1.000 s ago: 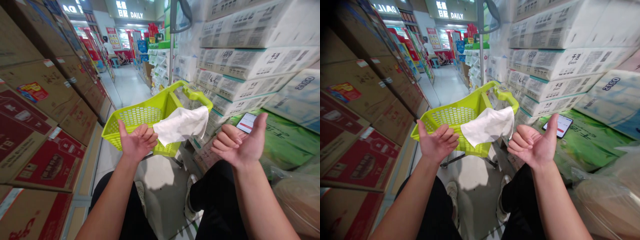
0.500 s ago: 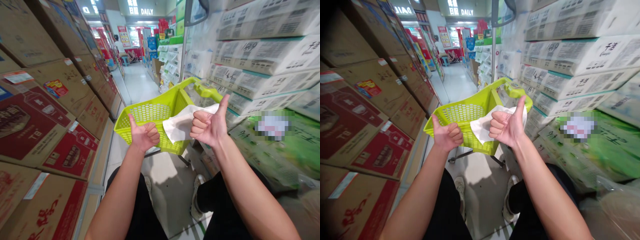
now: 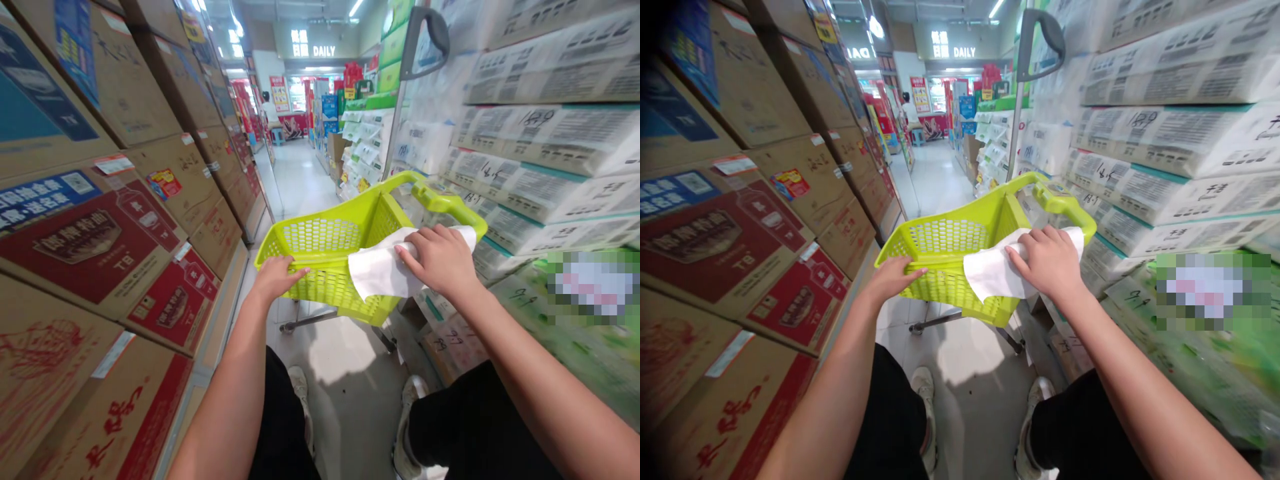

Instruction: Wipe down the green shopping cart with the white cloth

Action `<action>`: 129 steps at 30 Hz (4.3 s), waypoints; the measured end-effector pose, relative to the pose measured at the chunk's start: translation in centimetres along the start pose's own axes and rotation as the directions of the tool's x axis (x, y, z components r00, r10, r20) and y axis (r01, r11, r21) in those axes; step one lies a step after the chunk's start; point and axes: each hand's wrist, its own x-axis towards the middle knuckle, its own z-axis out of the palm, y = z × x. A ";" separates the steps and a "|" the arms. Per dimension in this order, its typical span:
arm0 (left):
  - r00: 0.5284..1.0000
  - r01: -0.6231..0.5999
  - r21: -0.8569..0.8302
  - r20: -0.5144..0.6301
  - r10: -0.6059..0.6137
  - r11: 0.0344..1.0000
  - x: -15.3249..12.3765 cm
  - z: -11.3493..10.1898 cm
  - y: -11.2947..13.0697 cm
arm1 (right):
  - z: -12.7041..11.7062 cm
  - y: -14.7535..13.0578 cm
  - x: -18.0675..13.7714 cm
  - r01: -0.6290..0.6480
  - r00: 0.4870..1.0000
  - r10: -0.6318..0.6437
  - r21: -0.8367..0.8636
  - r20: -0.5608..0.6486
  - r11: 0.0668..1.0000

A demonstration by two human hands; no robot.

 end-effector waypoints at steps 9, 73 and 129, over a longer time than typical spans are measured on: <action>0.976 -0.218 0.038 0.011 0.218 0.975 -2.4 0.4 2.3 | 4.3 -4.6 0.3 0.137 0.990 -0.137 -0.002 0.026 0.991; 0.998 0.010 0.126 0.056 -0.018 0.992 -5.0 1.8 2.8 | 4.6 -12.3 -0.2 0.070 0.983 -0.097 0.164 0.158 0.984; 0.883 -0.452 0.003 0.142 0.447 0.892 -12.6 -0.4 4.8 | 3.3 -10.7 -6.9 0.293 0.930 -0.352 0.362 0.109 0.885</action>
